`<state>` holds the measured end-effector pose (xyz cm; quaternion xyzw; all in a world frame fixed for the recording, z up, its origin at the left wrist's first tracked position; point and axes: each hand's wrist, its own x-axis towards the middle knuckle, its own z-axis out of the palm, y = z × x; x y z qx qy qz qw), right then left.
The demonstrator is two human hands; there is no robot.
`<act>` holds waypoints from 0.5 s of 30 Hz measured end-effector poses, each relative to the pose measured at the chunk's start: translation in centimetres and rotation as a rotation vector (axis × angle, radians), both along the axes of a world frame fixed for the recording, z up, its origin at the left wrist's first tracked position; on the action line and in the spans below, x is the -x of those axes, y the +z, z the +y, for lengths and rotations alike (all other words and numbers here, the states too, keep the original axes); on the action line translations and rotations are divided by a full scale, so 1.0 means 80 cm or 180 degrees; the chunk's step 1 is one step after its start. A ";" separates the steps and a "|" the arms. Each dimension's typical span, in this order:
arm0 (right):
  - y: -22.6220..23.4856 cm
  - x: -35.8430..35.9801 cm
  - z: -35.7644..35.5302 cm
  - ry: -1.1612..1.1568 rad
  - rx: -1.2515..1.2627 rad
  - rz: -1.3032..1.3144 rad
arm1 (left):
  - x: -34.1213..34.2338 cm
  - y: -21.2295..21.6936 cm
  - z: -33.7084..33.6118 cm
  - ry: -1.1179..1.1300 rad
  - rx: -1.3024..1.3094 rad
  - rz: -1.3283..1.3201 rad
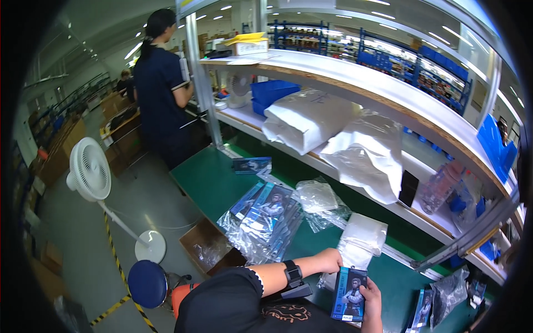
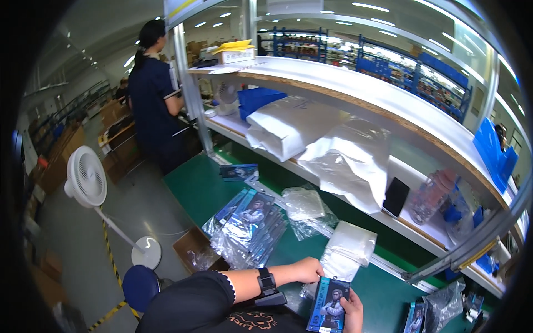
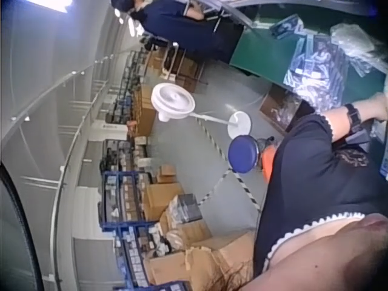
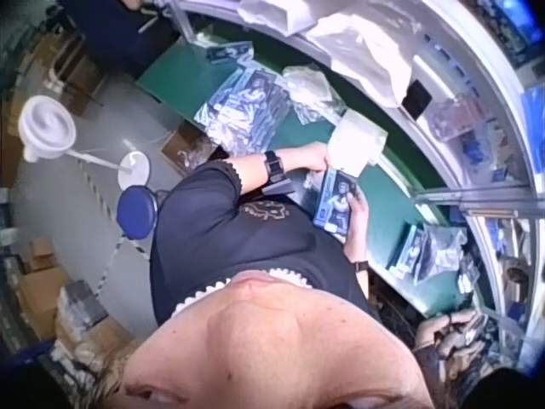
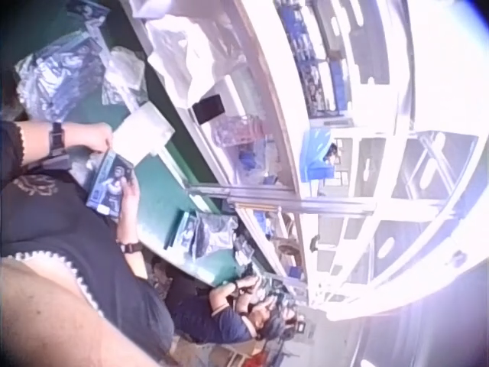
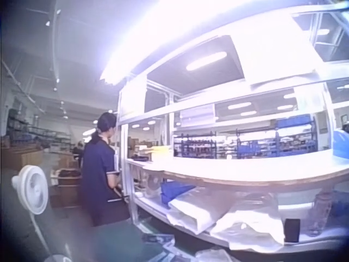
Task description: Insert small product boxes into plastic protective sleeves on an assembly line.
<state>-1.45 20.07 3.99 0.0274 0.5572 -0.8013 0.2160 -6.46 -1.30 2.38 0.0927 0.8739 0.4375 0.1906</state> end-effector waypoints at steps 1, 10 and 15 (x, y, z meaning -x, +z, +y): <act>0.002 -0.002 -0.001 0.0070 -0.0011 0.0145 | -0.003 -0.006 0.004 0.0131 -0.0008 0.0486; -0.054 0.029 0.026 -0.0330 -0.0499 -0.0490 | -0.053 0.001 0.004 -0.0485 -0.0109 0.1691; -0.030 0.010 0.015 -0.0406 -0.0038 -0.0280 | -0.045 0.002 0.007 0.1343 -0.2536 -0.1313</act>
